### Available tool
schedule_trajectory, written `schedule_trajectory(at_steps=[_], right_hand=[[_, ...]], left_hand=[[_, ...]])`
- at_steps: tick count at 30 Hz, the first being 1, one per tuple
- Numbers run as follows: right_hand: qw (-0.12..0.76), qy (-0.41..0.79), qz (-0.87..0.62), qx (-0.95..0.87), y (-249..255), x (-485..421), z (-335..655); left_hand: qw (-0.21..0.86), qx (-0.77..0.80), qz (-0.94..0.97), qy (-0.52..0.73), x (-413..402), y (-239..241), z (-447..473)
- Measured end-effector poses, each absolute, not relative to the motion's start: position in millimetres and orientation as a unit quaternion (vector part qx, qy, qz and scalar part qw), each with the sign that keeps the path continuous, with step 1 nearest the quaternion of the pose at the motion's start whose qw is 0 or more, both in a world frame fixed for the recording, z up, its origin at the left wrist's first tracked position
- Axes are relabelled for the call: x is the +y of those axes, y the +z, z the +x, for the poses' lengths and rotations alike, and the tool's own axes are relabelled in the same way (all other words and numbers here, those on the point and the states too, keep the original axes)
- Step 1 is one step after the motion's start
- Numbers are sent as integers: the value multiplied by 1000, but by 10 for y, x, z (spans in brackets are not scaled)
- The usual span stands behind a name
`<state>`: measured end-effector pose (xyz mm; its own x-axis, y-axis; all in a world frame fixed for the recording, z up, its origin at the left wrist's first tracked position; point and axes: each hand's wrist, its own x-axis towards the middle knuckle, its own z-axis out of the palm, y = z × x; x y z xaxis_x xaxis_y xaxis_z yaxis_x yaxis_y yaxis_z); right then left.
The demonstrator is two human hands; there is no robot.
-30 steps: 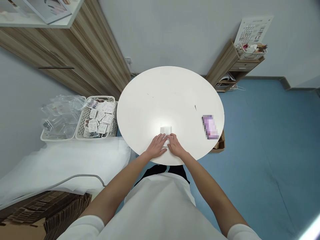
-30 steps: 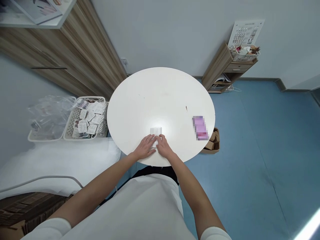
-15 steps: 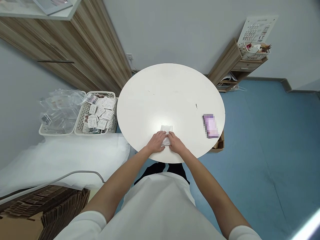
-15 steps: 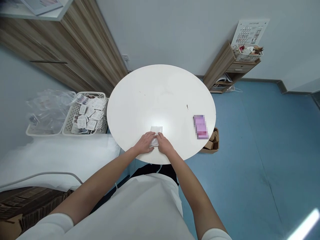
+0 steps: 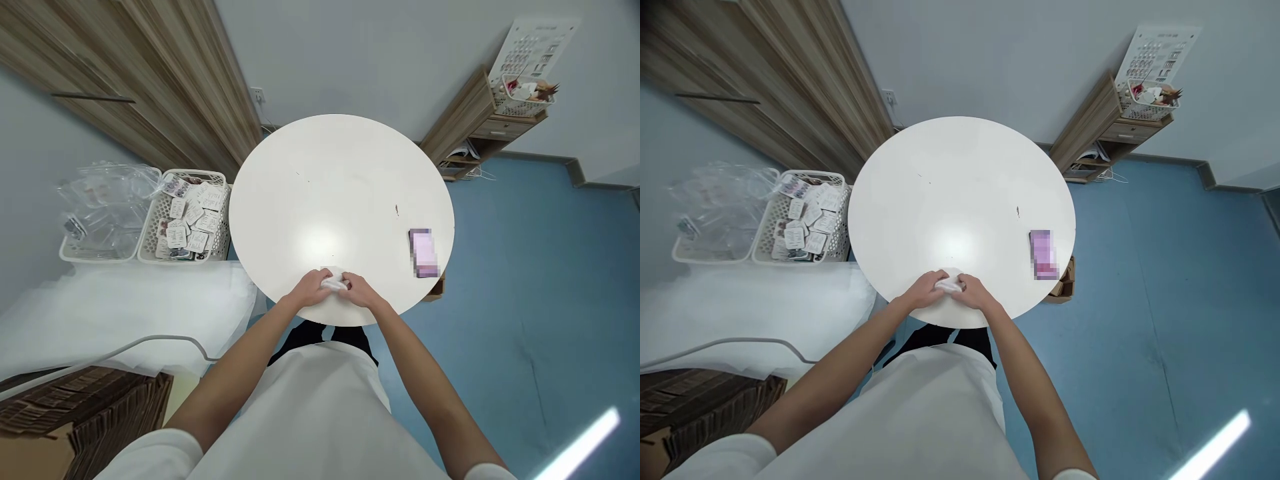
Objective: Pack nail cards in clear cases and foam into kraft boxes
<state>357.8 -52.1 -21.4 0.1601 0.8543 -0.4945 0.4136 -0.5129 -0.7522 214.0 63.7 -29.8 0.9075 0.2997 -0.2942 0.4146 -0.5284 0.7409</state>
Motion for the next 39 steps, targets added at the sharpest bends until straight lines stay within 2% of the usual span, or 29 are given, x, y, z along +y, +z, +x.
schedule_trajectory(at_steps=[6, 16, 24, 29, 33, 39], right_hand=[[276, 457, -758, -376, -346, -351, 3670], [184, 340, -862, -328, -505, -195, 3644], [255, 397, -816, -335, -446, -298, 3819], [277, 435, -779, -356, -498, -586, 3812], [330, 524, -732, -282, -601, -829, 3769], [419, 562, -688, -188, -621, -842, 3741]], left_hand=[[389, 333, 858, -36, 705, -415, 2294], [351, 522, 777, -1, 531, -540, 2317], [410, 585, 700, 11, 473, -490, 2418], [347, 625, 699, -9, 462, -335, 2404], [348, 643, 678, -71, 451, -218, 2355], [351, 627, 694, -48, 413, -294, 2346]])
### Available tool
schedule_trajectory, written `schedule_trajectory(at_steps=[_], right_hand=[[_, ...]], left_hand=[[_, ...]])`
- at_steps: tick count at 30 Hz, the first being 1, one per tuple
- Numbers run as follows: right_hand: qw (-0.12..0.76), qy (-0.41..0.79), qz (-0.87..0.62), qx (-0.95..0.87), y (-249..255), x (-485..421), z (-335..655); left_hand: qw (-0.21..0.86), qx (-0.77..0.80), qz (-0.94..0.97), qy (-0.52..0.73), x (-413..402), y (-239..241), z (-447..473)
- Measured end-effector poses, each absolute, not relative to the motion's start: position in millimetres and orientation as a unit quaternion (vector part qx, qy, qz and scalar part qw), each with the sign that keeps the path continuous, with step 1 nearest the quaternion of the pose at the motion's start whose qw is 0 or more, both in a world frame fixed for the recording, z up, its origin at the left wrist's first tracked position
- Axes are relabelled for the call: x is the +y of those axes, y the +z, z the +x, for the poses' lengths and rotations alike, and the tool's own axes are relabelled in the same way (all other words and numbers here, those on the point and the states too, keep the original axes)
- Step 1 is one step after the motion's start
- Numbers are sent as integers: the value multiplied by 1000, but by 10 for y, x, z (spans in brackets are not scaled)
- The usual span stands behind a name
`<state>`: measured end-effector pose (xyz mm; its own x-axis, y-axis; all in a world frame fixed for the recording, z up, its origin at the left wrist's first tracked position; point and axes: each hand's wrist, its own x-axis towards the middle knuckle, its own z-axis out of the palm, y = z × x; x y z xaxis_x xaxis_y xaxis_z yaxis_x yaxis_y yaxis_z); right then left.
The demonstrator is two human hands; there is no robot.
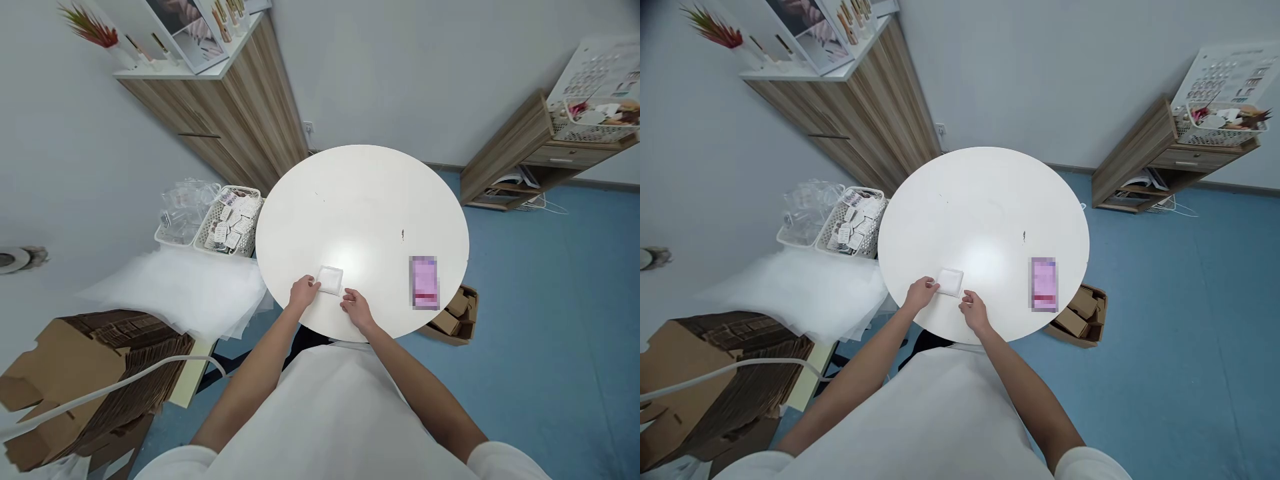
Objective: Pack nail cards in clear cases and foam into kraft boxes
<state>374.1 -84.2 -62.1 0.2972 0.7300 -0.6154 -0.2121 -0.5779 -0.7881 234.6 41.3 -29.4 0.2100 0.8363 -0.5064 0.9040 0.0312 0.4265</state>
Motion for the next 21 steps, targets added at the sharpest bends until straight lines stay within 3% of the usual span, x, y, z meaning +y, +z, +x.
schedule_trajectory(at_steps=[12, 21], right_hand=[[388, 494, -736, -253, -446, -438, 3626], [375, 477, -742, -287, -381, 290, 3196]], left_hand=[[416, 582, 698, 31, 494, -474, 2282], [446, 564, 687, 106, 1051, -534, 1864]])
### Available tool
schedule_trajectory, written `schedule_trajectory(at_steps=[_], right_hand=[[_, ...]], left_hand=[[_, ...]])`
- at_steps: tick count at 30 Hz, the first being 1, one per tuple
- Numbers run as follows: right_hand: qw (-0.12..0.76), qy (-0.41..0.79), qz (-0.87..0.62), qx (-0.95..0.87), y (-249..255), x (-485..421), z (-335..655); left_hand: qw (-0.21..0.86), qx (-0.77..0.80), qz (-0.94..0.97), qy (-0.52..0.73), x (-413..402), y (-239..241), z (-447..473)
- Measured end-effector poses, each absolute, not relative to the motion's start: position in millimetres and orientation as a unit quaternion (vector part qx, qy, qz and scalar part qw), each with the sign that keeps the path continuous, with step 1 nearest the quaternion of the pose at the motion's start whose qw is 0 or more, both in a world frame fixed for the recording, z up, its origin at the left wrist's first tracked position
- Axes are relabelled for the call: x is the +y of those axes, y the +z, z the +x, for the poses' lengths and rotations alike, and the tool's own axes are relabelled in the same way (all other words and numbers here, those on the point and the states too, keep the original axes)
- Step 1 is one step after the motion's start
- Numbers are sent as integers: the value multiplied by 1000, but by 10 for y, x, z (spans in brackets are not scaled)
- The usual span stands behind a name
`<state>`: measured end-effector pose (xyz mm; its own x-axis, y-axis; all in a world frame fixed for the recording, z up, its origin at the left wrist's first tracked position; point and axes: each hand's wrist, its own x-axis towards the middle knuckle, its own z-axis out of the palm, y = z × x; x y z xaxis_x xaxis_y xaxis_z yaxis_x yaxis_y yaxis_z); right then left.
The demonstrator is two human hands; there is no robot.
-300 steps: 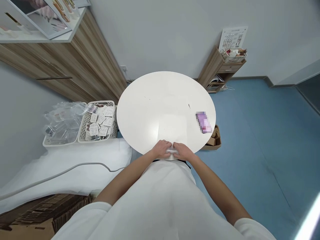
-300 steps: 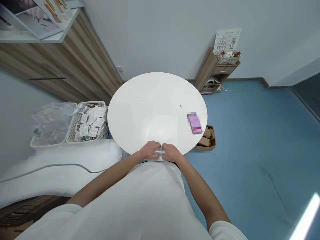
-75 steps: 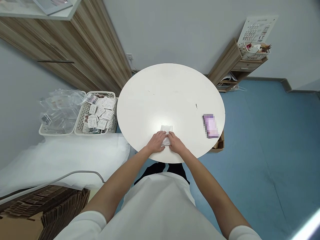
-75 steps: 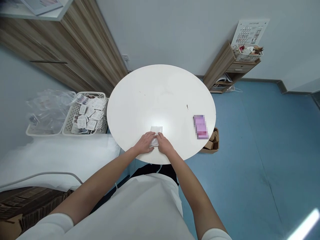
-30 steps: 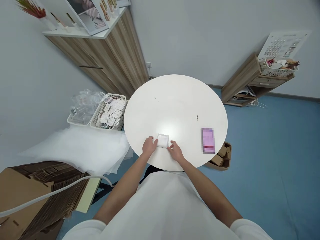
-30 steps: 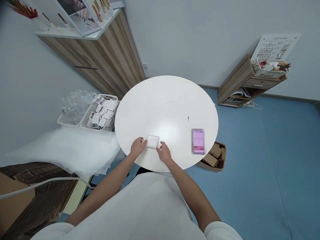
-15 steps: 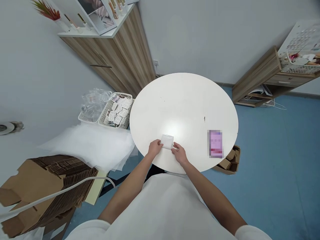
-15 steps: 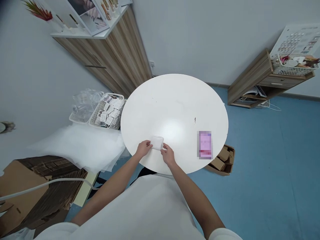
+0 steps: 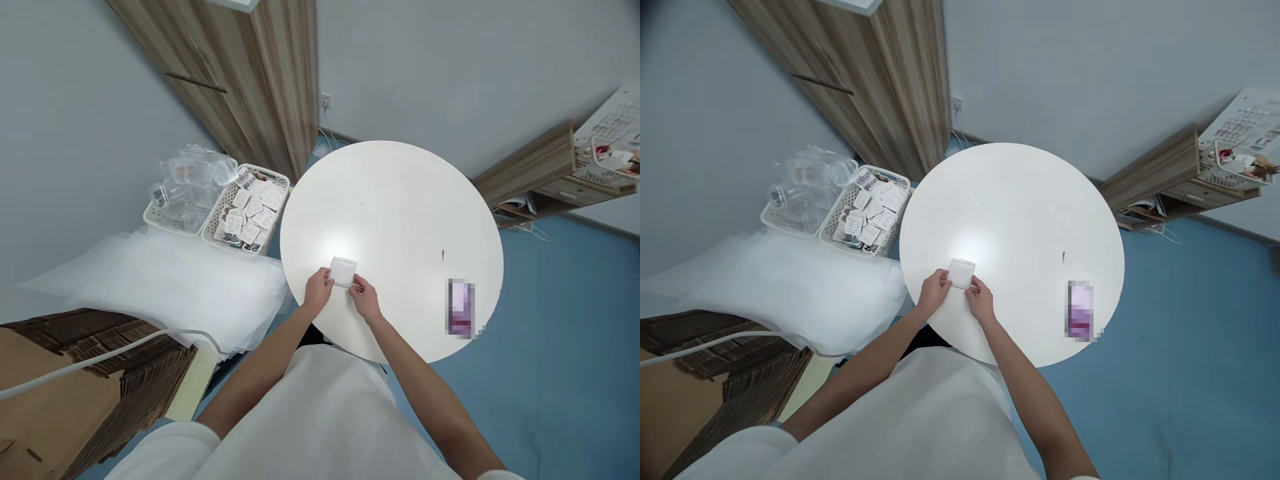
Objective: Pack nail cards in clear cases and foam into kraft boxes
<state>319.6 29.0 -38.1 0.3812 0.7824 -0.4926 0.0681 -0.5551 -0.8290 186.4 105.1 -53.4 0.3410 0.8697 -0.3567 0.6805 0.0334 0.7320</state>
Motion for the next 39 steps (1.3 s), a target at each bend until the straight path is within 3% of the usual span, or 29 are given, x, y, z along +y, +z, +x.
schedule_trajectory(at_steps=[14, 39], right_hand=[[464, 507, -690, -229, -585, 1680, 2600], [440, 475, -723, -242, -632, 1583, 2556]], left_hand=[[397, 597, 672, 184, 2306, -616, 1344], [417, 566, 656, 274, 1991, -701, 1362]])
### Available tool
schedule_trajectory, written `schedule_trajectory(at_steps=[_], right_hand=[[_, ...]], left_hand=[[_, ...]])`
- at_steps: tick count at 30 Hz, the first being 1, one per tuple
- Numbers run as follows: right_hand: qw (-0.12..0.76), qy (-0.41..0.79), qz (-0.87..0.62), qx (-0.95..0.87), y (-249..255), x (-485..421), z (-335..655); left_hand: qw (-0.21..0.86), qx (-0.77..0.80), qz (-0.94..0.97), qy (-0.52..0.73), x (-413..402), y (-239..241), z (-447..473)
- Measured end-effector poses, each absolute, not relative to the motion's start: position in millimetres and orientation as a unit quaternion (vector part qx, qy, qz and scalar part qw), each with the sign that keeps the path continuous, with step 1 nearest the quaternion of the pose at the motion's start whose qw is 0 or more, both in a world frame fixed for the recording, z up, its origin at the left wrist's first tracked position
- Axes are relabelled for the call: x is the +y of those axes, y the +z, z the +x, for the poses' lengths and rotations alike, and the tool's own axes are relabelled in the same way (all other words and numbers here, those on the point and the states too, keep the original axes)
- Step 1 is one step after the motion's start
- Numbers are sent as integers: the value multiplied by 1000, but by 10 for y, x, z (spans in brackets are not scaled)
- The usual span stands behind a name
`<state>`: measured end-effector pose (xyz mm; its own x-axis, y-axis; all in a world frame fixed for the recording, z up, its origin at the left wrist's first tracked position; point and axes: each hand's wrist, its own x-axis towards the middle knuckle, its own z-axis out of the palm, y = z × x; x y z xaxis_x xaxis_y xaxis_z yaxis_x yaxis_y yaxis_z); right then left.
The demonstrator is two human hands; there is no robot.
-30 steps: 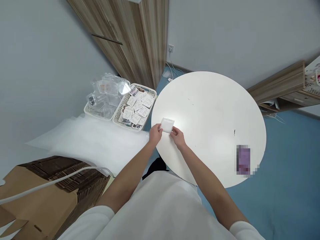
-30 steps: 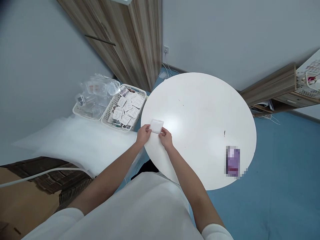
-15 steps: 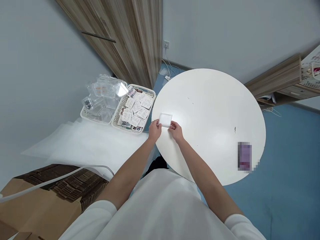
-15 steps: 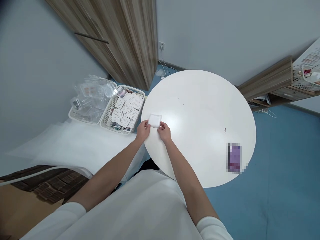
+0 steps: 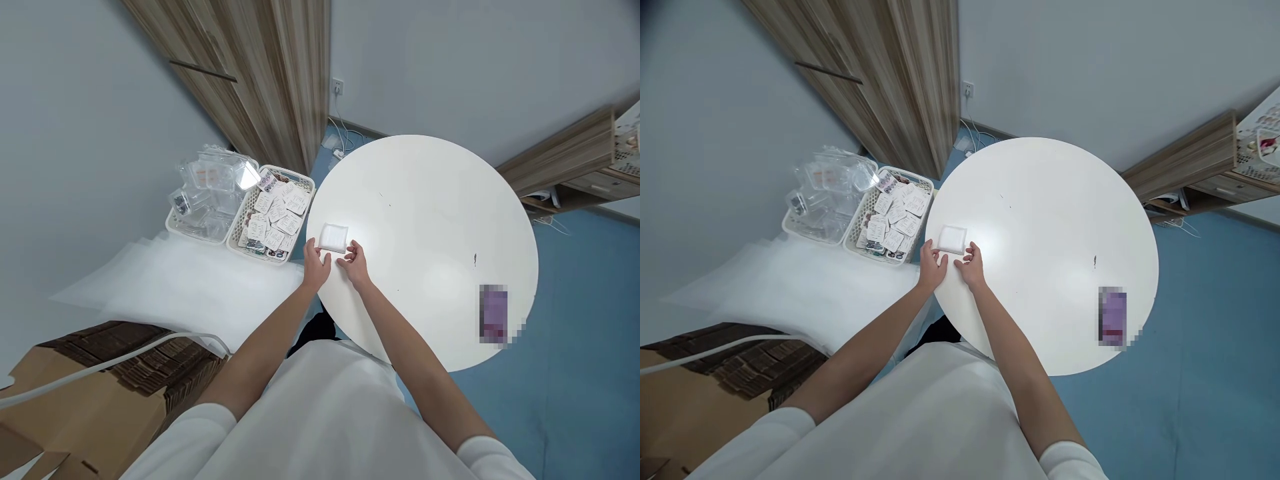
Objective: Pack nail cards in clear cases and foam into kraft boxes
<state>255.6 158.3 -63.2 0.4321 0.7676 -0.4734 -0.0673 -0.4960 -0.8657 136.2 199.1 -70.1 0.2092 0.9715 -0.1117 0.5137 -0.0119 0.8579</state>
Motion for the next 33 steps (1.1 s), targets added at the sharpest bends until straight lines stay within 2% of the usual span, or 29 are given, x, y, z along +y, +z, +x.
schedule_trajectory(at_steps=[6, 12, 17, 24, 33], right_hand=[[433, 473, -727, -245, -534, 1404, 2571], [464, 499, -684, -261, -443, 949, 2623], [447, 541, -647, -297, -392, 420, 2684], [384, 589, -586, -403, -375, 61, 2570], [268, 628, -477, -553, -167, 184, 2061]], left_hand=[[447, 551, 625, 326, 1897, -714, 1353], [471, 532, 600, 367, 1525, -653, 1175], [401, 572, 622, 353, 808, -435, 854], [315, 707, 576, 263, -197, -87, 294], [202, 800, 460, 328, -765, 98, -267]])
